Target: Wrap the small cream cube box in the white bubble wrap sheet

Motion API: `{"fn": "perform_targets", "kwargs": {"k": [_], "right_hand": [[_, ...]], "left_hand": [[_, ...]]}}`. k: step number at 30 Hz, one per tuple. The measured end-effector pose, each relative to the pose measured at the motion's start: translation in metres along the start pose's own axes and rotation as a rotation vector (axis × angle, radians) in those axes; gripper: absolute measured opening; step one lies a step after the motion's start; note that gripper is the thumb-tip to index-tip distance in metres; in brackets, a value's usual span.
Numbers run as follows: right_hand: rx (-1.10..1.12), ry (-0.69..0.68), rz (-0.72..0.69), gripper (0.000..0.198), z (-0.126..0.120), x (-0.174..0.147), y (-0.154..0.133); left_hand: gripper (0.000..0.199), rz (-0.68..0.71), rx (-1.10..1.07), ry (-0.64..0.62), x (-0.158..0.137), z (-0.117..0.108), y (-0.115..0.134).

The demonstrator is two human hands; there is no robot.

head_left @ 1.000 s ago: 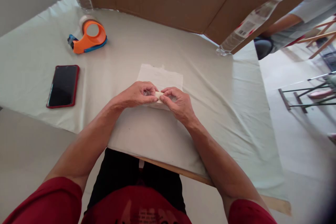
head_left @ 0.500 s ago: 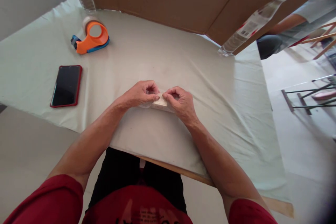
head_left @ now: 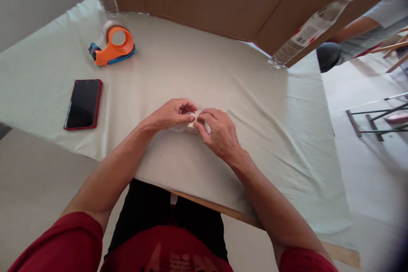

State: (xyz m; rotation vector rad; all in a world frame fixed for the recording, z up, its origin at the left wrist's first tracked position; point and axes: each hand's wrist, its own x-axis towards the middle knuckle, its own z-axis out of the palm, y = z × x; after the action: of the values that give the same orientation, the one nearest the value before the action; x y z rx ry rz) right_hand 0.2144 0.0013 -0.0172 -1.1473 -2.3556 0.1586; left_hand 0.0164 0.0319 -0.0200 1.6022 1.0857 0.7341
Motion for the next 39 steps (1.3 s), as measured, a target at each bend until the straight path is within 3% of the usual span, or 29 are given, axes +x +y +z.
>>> {"fn": "perform_targets", "kwargs": {"k": [7, 12, 18, 22, 25, 28, 32, 39], "right_hand": [[-0.101, -0.056, -0.05, 0.012, -0.006, 0.0, 0.002], [-0.235, -0.123, -0.104, 0.014, -0.011, 0.001, -0.004], [-0.322, -0.151, -0.098, 0.033, -0.007, -0.001, -0.012], [-0.411, -0.145, -0.133, 0.035, -0.005, -0.002, -0.014], [-0.444, -0.15, -0.142, 0.04, -0.005, -0.002, -0.016], [-0.472, -0.164, -0.148, 0.043, -0.005, -0.002, -0.018], [-0.485, -0.157, -0.159, 0.04, -0.003, -0.001, -0.018], [-0.448, -0.14, -0.155, 0.038, 0.001, -0.001, -0.014]], "left_hand": [[0.04, -0.074, 0.197, 0.047, -0.004, -0.013, 0.004], [0.035, -0.109, 0.192, 0.073, -0.005, -0.015, 0.003], [0.028, -0.123, 0.304, 0.088, -0.003, -0.011, 0.006], [0.026, -0.151, 0.5, 0.214, -0.01, -0.015, 0.009], [0.038, -0.293, 0.568, 0.341, -0.026, -0.021, 0.012], [0.05, -0.505, 0.446, 0.371, -0.042, -0.022, 0.015], [0.056, -0.603, 0.219, 0.389, -0.047, -0.014, 0.019], [0.017, -0.592, -0.039, 0.521, -0.032, 0.006, 0.028]]}}
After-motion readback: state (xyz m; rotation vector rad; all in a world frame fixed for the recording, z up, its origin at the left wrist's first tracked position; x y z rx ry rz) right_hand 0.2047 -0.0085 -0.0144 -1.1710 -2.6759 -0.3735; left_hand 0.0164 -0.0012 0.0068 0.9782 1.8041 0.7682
